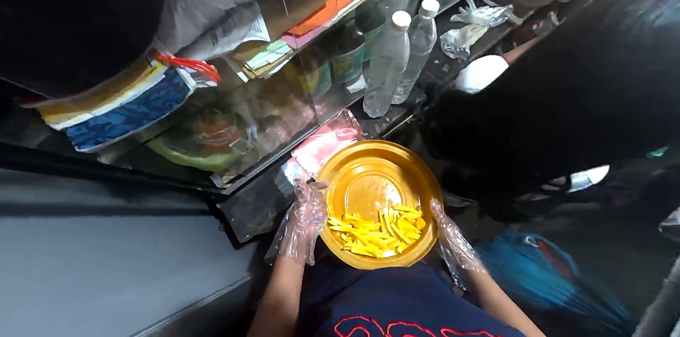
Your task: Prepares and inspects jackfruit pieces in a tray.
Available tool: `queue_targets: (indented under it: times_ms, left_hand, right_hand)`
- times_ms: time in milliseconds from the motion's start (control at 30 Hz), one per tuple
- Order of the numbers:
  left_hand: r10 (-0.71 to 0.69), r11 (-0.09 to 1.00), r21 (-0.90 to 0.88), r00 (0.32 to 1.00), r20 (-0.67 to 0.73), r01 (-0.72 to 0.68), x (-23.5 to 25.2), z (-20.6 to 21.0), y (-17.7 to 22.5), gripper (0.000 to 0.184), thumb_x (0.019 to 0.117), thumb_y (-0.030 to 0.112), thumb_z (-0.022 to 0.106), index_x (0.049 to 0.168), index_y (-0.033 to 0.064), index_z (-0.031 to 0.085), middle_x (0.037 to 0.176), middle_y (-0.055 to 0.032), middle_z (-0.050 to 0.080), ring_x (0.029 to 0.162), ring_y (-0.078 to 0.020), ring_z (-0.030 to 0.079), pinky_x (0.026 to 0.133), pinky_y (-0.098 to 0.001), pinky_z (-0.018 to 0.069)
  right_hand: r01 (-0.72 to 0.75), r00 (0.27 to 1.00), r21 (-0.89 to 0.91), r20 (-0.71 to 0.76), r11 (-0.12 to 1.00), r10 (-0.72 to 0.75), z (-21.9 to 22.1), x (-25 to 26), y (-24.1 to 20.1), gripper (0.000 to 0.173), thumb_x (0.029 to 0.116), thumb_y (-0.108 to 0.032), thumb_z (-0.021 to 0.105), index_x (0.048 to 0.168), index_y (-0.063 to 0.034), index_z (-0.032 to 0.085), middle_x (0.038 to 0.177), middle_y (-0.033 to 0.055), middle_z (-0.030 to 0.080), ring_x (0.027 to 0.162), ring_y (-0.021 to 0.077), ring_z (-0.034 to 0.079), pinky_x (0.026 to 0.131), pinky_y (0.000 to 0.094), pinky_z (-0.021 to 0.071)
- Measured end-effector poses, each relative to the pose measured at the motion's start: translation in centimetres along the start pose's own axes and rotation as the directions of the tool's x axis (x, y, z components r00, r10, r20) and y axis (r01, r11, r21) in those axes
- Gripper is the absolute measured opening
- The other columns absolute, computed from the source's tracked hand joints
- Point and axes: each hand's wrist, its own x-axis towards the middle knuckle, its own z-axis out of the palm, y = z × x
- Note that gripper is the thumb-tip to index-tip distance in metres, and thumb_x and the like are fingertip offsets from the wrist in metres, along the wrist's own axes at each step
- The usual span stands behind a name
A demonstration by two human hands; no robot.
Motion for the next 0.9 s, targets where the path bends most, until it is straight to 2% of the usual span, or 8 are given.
queue_targets:
  times_ms: [67,133,233,533,667,767,867,900]
  left_hand:
    - [0.018,0.997,-0.069,0.998,0.065,-0.013,0.4,0.1,-0.9,0.055,0.1066,0.054,0.033,0.086,0.0122,0.062,0.050,0.0086,0.041,0.037,0.0007,0.036,0.037,-0.0145,0.0331]
    - [0.065,0.980,-0.193,0.992,0.104,-0.044,0.7,0.4,-2.0,0.041,0.1110,0.030,0.033,0.083,0.0126,0.058,0.053,0.0077,0.048,0.041,0.0007,0.043,0.041,-0.0137,0.0387]
    - [0.083,0.943,-0.324,0.996,0.016,-0.073,0.3,1.0,-3.2,0.037,0.1113,0.016,0.027,0.087,0.0099,0.055,0.062,0.0032,0.055,0.047,-0.0022,0.050,0.045,-0.0148,0.0458]
    - [0.235,0.879,-0.344,0.928,-0.288,-0.329,-6.0,-1.9,-2.9,0.039,0.1114,0.018,0.028,0.092,0.0109,0.061,0.073,0.0027,0.063,0.061,-0.0040,0.061,0.060,-0.0171,0.0550]
    - [0.392,0.863,-0.145,0.822,-0.414,-0.484,-9.3,-3.9,-2.5,0.040,0.1106,0.018,0.021,0.100,0.0144,0.059,0.077,0.0070,0.064,0.068,-0.0009,0.061,0.066,-0.0166,0.0536]
    - [0.422,0.870,0.020,0.724,-0.546,-0.492,-12.9,-5.1,-1.6,0.029,0.1117,0.019,0.028,0.105,0.0131,0.056,0.083,0.0074,0.060,0.076,-0.0011,0.059,0.071,-0.0175,0.0519]
    - [0.517,0.741,-0.121,0.676,-0.526,-0.661,-15.9,-7.6,-1.5,0.027,0.1075,0.022,0.040,0.099,0.0172,0.065,0.087,0.0055,0.068,0.082,-0.0041,0.065,0.077,-0.0206,0.0564]
    - [0.515,0.707,-0.160,0.656,-0.552,-0.689,-16.7,-8.1,-1.4,0.030,0.1085,0.020,0.036,0.099,0.0173,0.064,0.087,0.0052,0.067,0.083,-0.0047,0.065,0.078,-0.0217,0.0561]
  right_hand:
    - [-0.006,1.000,-0.024,0.007,1.000,0.007,-0.3,0.4,0.0,0.057,0.1096,-0.046,0.039,0.152,-0.0078,0.046,0.139,0.0126,0.061,0.123,0.0159,0.062,0.104,0.0355,0.0513]
    - [-0.020,1.000,-0.072,0.022,0.997,0.022,-0.5,0.4,-0.8,0.056,0.1101,-0.044,0.038,0.150,-0.0062,0.047,0.134,0.0134,0.063,0.118,0.0153,0.064,0.101,0.0343,0.0525]
    - [-0.026,0.997,-0.119,0.064,0.993,0.034,-1.1,0.6,-1.6,0.055,0.1107,-0.043,0.037,0.150,-0.0055,0.045,0.132,0.0138,0.064,0.115,0.0133,0.064,0.099,0.0320,0.0529]
    - [0.072,0.983,-0.352,0.184,0.933,-0.006,0.4,0.4,-4.6,0.057,0.1111,-0.042,0.035,0.152,-0.0029,0.044,0.144,0.0175,0.056,0.129,0.0177,0.057,0.110,0.0364,0.0450]
    - [0.085,0.891,-0.241,0.452,0.967,0.034,4.5,0.1,-4.9,0.051,0.1120,-0.037,0.034,0.148,-0.0045,0.047,0.133,0.0109,0.064,0.116,0.0111,0.064,0.100,0.0296,0.0537]
    - [0.081,0.818,-0.210,0.572,0.974,0.056,7.4,0.2,-4.4,0.051,0.1121,-0.037,0.033,0.148,-0.0029,0.046,0.126,0.0113,0.067,0.110,0.0130,0.067,0.095,0.0312,0.0565]
    - [0.125,0.800,-0.208,0.599,0.970,0.026,9.6,-0.7,-5.3,0.051,0.1120,-0.035,0.034,0.149,-0.0021,0.045,0.127,0.0115,0.067,0.112,0.0134,0.066,0.096,0.0311,0.0561]
    - [0.147,0.799,-0.225,0.601,0.963,0.018,10.2,-1.0,-5.8,0.051,0.1119,-0.036,0.035,0.150,-0.0028,0.044,0.129,0.0111,0.066,0.113,0.0130,0.066,0.097,0.0310,0.0557]
